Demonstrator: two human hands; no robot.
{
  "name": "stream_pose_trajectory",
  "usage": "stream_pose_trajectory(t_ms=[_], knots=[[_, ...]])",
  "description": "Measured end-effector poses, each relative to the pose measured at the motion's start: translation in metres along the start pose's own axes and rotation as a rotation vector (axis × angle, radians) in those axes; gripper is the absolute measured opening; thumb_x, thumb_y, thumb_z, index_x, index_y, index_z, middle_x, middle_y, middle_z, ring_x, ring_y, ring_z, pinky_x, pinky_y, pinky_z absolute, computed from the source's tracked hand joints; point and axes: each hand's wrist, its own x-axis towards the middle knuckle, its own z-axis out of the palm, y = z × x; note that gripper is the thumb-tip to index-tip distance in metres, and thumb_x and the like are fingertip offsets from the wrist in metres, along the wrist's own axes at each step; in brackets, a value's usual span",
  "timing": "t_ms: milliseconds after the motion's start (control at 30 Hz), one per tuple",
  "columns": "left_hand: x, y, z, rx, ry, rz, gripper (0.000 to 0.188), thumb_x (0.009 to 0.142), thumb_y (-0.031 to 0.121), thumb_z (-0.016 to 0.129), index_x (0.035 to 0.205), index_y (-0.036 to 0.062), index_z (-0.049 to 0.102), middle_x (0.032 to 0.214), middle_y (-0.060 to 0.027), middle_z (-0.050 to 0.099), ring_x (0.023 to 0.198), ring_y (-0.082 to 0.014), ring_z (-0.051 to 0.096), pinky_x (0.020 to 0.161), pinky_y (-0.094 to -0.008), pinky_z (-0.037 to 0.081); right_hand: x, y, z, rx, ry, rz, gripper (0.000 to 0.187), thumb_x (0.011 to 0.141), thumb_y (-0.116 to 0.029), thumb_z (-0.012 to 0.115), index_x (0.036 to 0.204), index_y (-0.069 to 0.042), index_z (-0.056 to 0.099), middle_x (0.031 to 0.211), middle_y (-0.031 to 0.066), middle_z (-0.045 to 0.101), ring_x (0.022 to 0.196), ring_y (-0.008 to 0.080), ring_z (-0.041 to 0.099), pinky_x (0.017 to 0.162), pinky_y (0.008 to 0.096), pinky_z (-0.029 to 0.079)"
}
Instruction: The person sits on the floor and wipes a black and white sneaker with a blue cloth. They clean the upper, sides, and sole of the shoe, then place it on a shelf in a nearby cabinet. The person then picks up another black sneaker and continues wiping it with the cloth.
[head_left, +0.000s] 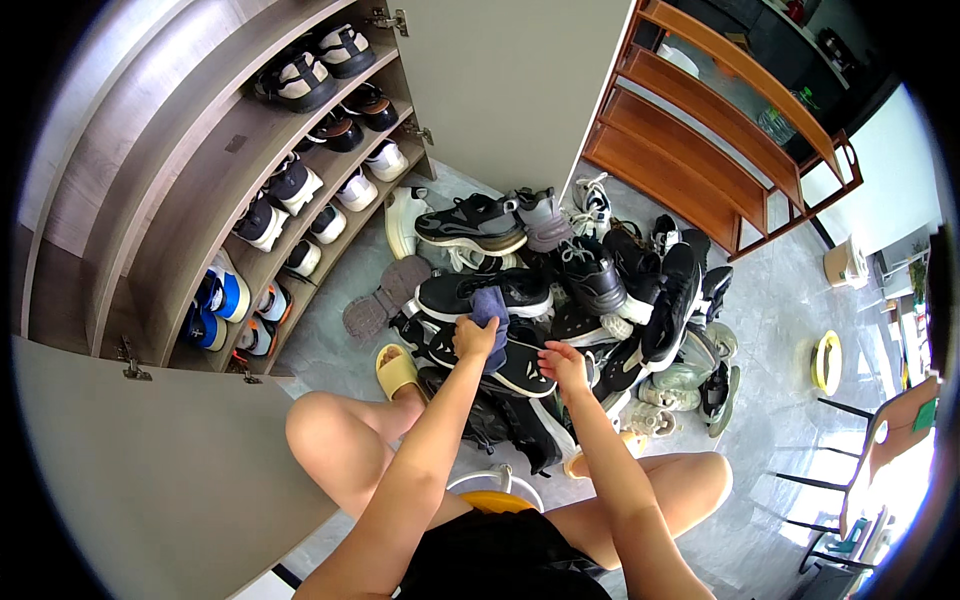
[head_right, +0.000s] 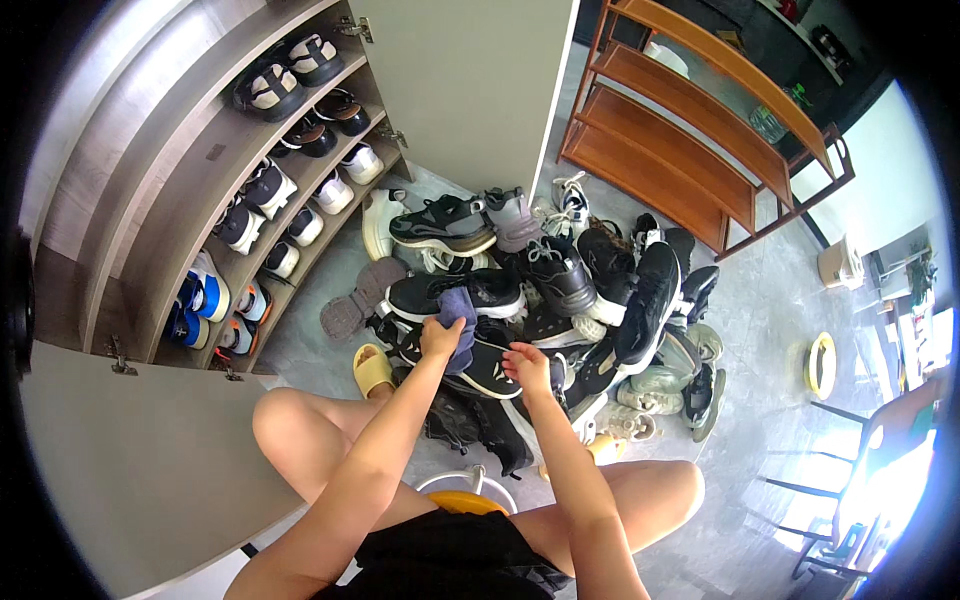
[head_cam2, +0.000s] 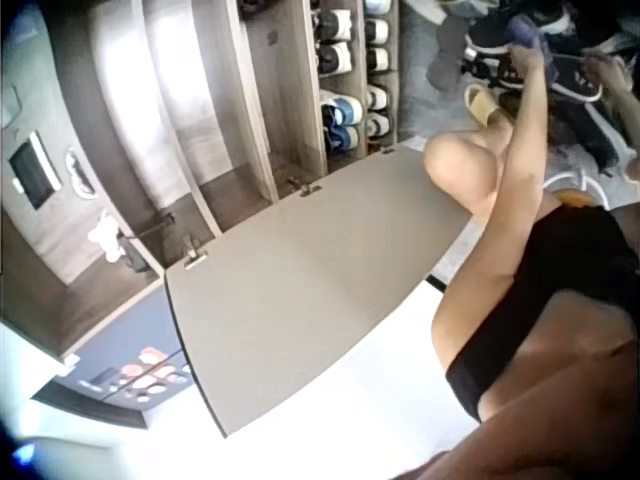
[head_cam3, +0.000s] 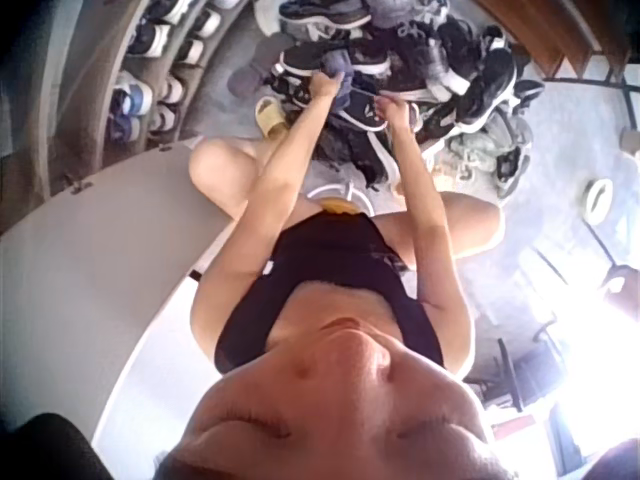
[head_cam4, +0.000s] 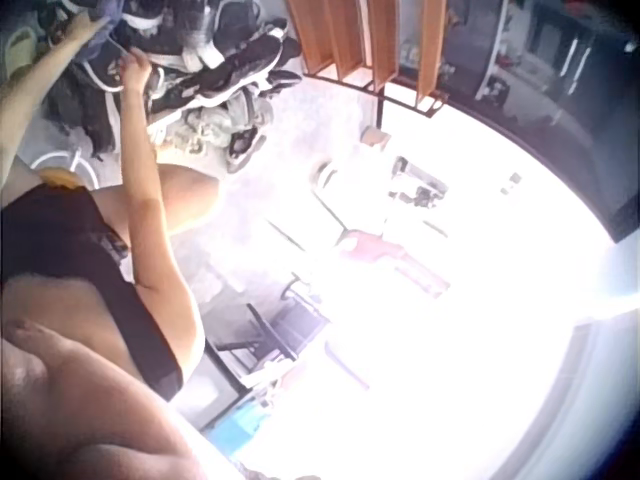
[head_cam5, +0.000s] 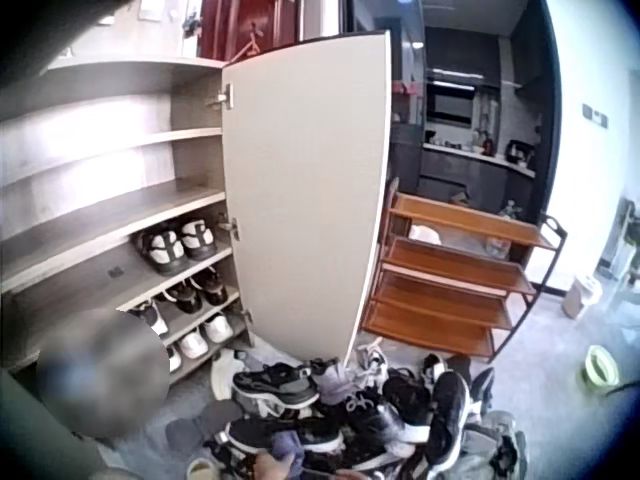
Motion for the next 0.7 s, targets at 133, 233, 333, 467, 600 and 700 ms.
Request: stream_pose_trajectory(t_ms=[133,233,333,467,600,700], knots=[[0.006,-0.016,0.0,-0.054,-0.173,0.126,0.057,0.073,0.037,0.073,0.117,0.0026,0.06,0.104,-0.0209,0.068,0.097,-0.0388,0.065,0.086,-0.0448,0.05,-0.032,0.004,0.003,-0.044,-0.057,0.005,0.026,0.092,-0.008,0.059,0.117,-0.001,0.059,0.097,0.0082,0.069,0.079,0.0145,0.065,0.069,0.0276,0.054],[0.015,-0.035,0.009,-0.515,-0.38,0.177,0.039,0.076,0.021,0.066,0.11,0.002,0.065,0.094,-0.0125,0.069,0.087,-0.0257,0.068,0.077,-0.038,0.052,-0.042,0.003,-0.004,-0.027,-0.115,0.001,0.031,0.091,-0.01,0.062,0.121,-0.002,0.059,0.102,0.0083,0.068,0.087,0.0152,0.065,0.075,0.0293,0.053],[-0.029,0.008,-0.022,-0.924,-0.741,0.059,0.037,0.078,0.007,0.062,0.114,0.002,0.062,0.097,-0.0042,0.066,0.086,-0.0153,0.064,0.08,-0.0316,0.051,-0.041,-0.004,-0.018,-0.003,-0.097,-0.127,0.041,0.09,-0.012,0.064,0.129,-0.002,0.055,0.115,0.0099,0.064,0.098,0.0165,0.063,0.081,0.0293,0.052],[-0.065,0.019,-0.061,-0.776,-0.908,0.166,0.041,0.078,0.0,0.063,0.119,0.0013,0.058,0.105,-0.0069,0.066,0.095,-0.0159,0.063,0.085,-0.0289,0.049,-0.079,-0.048,0.004,0.011,-0.345,-0.198,0.058,0.087,-0.028,0.072,0.134,-0.002,0.05,0.124,0.007,0.06,0.112,0.0147,0.054,0.098,0.0295,0.038],[-0.086,0.026,-0.073,-0.637,-0.853,0.345,0.05,0.073,-0.006,0.066,0.121,0.0018,0.052,0.103,-0.0087,0.067,0.092,-0.0172,0.064,0.082,-0.0308,0.05,-0.086,-0.049,0.005,-0.083,-0.266,-0.2,0.053,0.087,-0.03,0.073,0.128,-0.001,0.053,0.109,0.0052,0.063,0.098,0.0128,0.058,0.085,0.0279,0.046],[-0.09,0.022,-0.075,-0.35,-0.576,0.607,0.041,0.072,-0.003,0.067,0.11,0.0022,0.053,0.098,-0.0109,0.067,0.087,-0.0198,0.066,0.079,-0.0322,0.05,-0.09,-0.046,0.009,-0.125,-0.185,-0.239,0.045,0.088,-0.024,0.071,0.122,0.001,0.055,0.101,0.0063,0.064,0.085,0.0124,0.062,0.073,0.0262,0.051]])
